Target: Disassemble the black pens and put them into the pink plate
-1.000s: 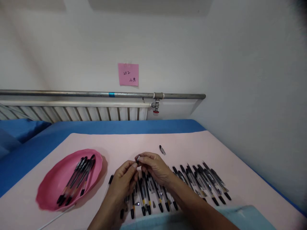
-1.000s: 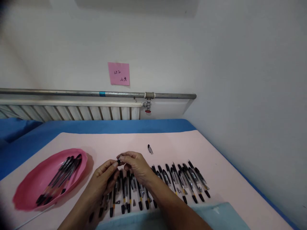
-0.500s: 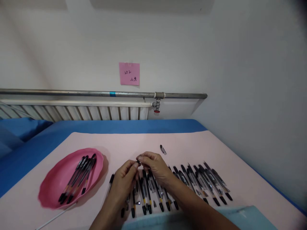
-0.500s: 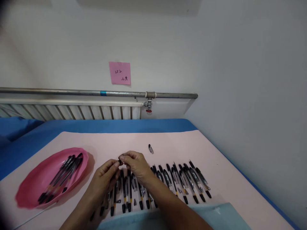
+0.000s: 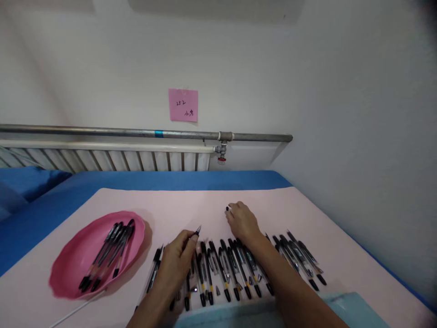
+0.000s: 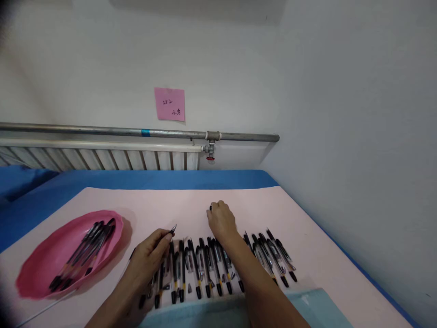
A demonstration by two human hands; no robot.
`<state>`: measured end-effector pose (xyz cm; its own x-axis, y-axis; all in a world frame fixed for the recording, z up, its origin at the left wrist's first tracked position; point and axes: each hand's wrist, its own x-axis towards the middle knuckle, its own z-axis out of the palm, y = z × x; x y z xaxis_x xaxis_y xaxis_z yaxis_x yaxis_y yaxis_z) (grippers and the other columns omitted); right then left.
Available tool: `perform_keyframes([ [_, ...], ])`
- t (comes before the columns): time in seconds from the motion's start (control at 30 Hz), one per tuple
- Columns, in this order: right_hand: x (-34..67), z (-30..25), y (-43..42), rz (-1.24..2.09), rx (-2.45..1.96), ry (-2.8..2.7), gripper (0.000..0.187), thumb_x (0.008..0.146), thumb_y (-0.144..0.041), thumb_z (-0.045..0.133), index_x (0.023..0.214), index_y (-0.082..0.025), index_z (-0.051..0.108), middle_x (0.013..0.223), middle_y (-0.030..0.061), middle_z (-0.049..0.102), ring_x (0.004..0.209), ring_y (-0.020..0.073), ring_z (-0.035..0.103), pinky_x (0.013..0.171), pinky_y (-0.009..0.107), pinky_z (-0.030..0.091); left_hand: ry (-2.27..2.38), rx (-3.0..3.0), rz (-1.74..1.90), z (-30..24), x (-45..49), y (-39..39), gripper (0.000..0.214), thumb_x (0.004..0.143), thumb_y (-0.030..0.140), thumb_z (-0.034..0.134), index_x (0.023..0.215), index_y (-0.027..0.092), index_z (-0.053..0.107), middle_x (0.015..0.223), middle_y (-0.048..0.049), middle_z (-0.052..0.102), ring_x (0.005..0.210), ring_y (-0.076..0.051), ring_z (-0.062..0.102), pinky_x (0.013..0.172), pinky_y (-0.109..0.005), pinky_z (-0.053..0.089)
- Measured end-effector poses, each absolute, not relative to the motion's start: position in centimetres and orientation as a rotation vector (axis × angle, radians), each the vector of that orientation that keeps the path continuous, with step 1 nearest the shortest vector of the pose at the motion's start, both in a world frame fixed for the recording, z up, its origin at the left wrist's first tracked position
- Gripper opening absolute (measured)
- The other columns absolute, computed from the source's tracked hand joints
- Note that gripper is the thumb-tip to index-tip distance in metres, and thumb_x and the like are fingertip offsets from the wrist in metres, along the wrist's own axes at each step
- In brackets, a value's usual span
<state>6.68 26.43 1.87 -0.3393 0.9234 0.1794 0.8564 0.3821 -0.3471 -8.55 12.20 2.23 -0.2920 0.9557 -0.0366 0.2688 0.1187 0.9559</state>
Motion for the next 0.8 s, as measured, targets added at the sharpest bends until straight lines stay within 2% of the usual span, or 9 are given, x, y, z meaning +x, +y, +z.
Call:
perform_keyframes([
  [0.13,7.5,1.0,27.4,0.321,-1.665,-2.351,0.019,0.08,-0.015,0.042,0.082,-0.011,0.061,0.092,0.0159,0.058,0.09,0.0245,0.053,0.075,0.032,0.036,1.672,1.238,1.18,1.8,-8.5,12.2,0.03,0.08,0.044,0.041,0.08,0.018,0.058,0.055,0.0046,0.043,0.052,-0.011,0.039,0.05,-0.022,0.028],
  [0.3,7.2,1.1,27.6,0.56,-1.615,-2.231,0.017,0.07,-0.008,0.048,0.081,-0.012,0.059,0.091,0.0135,0.06,0.088,0.0216,0.055,0.074,0.029,0.038,1.641,1.209,1.206,1.3,-8.6,12.4,0.031,0.079,0.045,0.041,0.078,0.018,0.057,0.054,0.0045,0.042,0.051,-0.01,0.037,0.047,-0.021,0.026],
  [0.43,5.9,1.9,26.4,0.895,-1.507,-2.097,0.012,0.075,-0.02,0.046,0.082,-0.016,0.054,0.073,0.0047,0.062,0.064,0.0138,0.058,0.056,0.024,0.043,1.613,1.159,1.246,1.1,-8.6,12.5,0.032,0.078,0.046,0.043,0.075,0.017,0.056,0.053,0.0049,0.041,0.048,-0.009,0.034,0.045,-0.021,0.025],
  [0.5,4.9,2.5,25.4,1.22,-1.336,-1.897,0.01,0.076,-0.025,0.045,0.079,-0.017,0.05,0.066,0.0018,0.059,0.055,0.0111,0.055,0.048,0.022,0.042,1.597,1.145,1.256,1.1,-8.6,12.5,0.032,0.078,0.046,0.044,0.075,0.017,0.056,0.053,0.005,0.041,0.048,-0.009,0.034,0.045,-0.02,0.025],
  [0.57,4.0,3.1,24.2,1.597,-1.089,-1.551,0.01,0.071,-0.025,0.05,0.074,-0.017,0.047,0.062,-0.0002,0.055,0.053,0.0098,0.054,0.045,0.02,0.04,1.575,1.142,1.265,1.1,-8.6,12.5,0.032,0.078,0.046,0.043,0.074,0.017,0.055,0.053,0.0052,0.041,0.047,-0.009,0.034,0.045,-0.02,0.026],
  [0.63,3.2,3.5,23.2,1.836,-0.921,-1.272,0.014,0.064,-0.023,0.057,0.071,-0.017,0.046,0.059,-0.0018,0.053,0.052,0.009,0.053,0.043,0.019,0.039,1.571,1.148,1.271,1.1,-8.6,12.5,0.031,0.079,0.046,0.043,0.074,0.017,0.055,0.054,0.0052,0.042,0.048,-0.009,0.034,0.046,-0.02,0.026],
  [0.8,2.5,3.3,22.0,1.943,-0.91,-1.296,0.014,0.061,-0.02,0.06,0.068,-0.016,0.049,0.054,-0.0036,0.054,0.047,0.0075,0.051,0.041,0.018,0.038,1.597,1.159,1.27,1.2,-8.6,12.5,0.032,0.078,0.046,0.043,0.078,0.017,0.057,0.057,0.0036,0.046,0.05,-0.01,0.037,0.046,-0.021,0.027],
])
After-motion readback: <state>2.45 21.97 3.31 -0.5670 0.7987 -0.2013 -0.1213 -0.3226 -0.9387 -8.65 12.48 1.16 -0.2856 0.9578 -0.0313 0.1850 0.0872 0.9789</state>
